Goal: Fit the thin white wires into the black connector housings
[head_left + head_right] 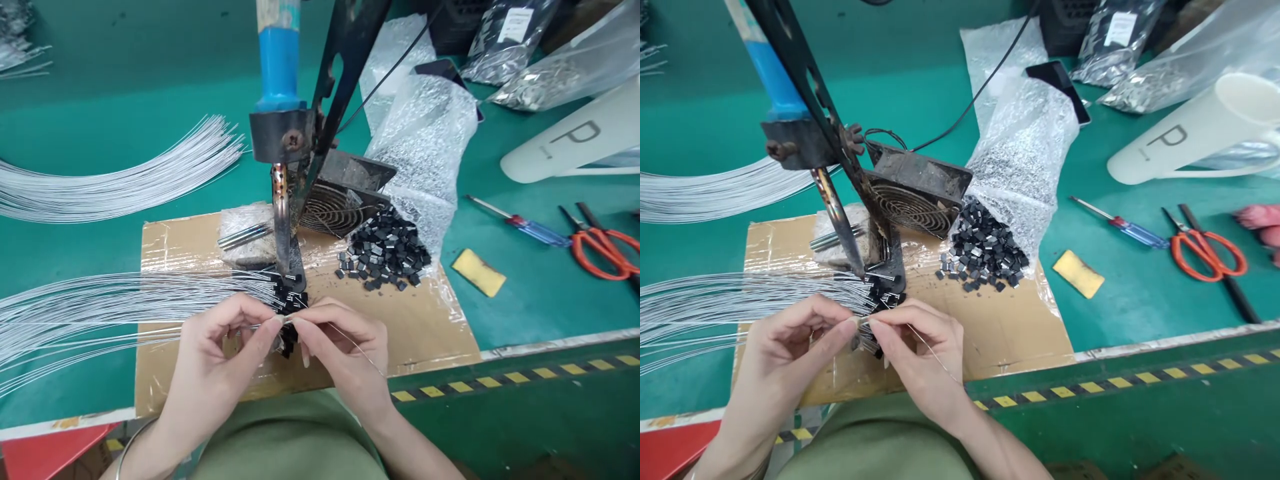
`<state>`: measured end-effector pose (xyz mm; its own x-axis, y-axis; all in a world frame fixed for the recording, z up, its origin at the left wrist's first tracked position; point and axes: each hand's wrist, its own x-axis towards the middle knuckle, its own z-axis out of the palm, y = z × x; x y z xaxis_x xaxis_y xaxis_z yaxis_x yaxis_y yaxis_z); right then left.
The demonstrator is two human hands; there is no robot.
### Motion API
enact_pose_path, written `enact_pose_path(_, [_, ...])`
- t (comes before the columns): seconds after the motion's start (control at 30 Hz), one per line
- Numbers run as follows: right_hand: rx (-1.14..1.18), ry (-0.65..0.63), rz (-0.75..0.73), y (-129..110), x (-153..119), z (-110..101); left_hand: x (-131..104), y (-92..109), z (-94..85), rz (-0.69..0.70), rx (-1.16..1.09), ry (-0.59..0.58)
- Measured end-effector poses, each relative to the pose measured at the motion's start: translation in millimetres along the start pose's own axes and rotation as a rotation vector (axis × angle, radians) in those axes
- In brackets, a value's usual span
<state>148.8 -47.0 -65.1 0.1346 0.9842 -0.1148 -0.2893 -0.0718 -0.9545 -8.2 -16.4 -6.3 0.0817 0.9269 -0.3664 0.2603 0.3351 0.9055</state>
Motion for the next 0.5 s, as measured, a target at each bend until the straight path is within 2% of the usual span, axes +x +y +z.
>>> enact_pose_path(0.23, [-0.055, -0.008, -0.038, -1.3, -0.6, -0.9, -1.2, -1.3, 0.8, -0.025, 0.008, -0.006])
enact_pose_path(0.5, [0.134, 0.006, 0.088, 4.4, -0.8, -3.8, -3.3, 1.6, 4.3, -0.028, 0.017, 0.01])
